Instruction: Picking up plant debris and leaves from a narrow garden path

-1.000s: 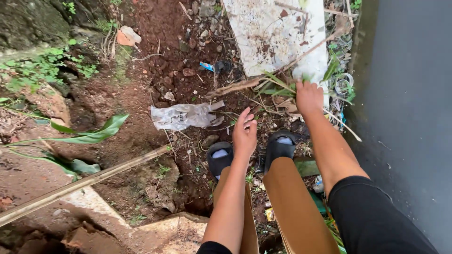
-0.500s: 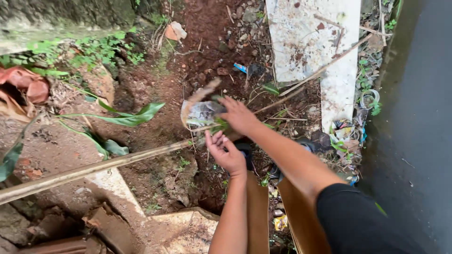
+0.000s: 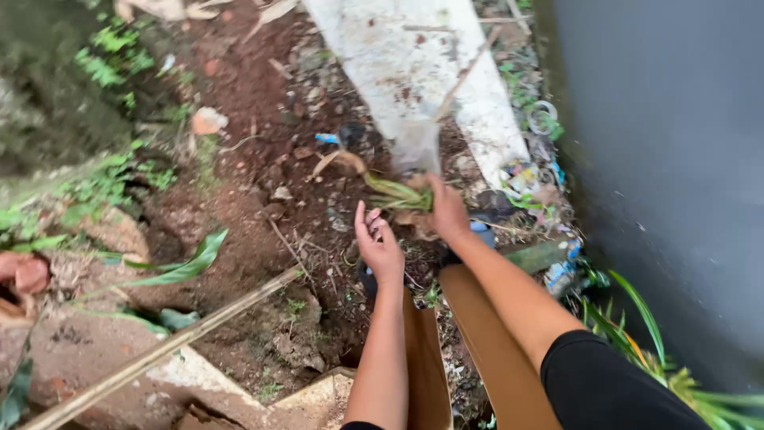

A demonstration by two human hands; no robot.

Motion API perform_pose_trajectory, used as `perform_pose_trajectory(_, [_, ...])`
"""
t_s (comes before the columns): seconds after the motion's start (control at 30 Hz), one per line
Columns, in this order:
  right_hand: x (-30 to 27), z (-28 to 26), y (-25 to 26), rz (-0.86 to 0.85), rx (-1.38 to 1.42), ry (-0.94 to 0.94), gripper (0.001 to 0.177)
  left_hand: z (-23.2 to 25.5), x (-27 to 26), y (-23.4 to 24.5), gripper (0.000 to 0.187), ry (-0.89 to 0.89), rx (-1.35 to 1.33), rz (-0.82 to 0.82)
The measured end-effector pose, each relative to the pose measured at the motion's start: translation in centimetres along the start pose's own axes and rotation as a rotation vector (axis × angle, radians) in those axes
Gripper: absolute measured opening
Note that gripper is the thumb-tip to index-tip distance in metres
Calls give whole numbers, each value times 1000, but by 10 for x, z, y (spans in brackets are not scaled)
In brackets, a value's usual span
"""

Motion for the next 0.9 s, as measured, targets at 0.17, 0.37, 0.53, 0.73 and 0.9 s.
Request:
perform_pose_trajectory(0.17, [-12, 106, 54, -68, -240, -216, 112, 48, -33, -77, 56, -13, 32, -241])
perform_pose_trajectory(0.37, [51, 155, 122, -19, -531, -205, 77, 57, -56, -146, 52, -70, 167, -517])
perform_pose_trajectory(0.53, [90, 190, 141, -103, -488, -337, 85, 42, -61, -182, 52, -65, 169, -560])
perform_pose_trajectory(0.73, [132, 327, 64, -34, -455, -462, 111, 29, -72, -193, 50, -65, 124, -587])
perform_pose_trajectory(0.9, [128, 367, 54, 5, -328, -632, 52, 34, -83, -187, 51, -62, 70, -596])
Point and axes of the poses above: each hand's wrist, its own x-axis towards the middle knuckle, its own y-axis out of the back of the hand, z = x × y, the point moved 7 cm from there along x, towards the middle knuckle, and after that the axes turned 5 degrees about z, right-handed, at the moved point
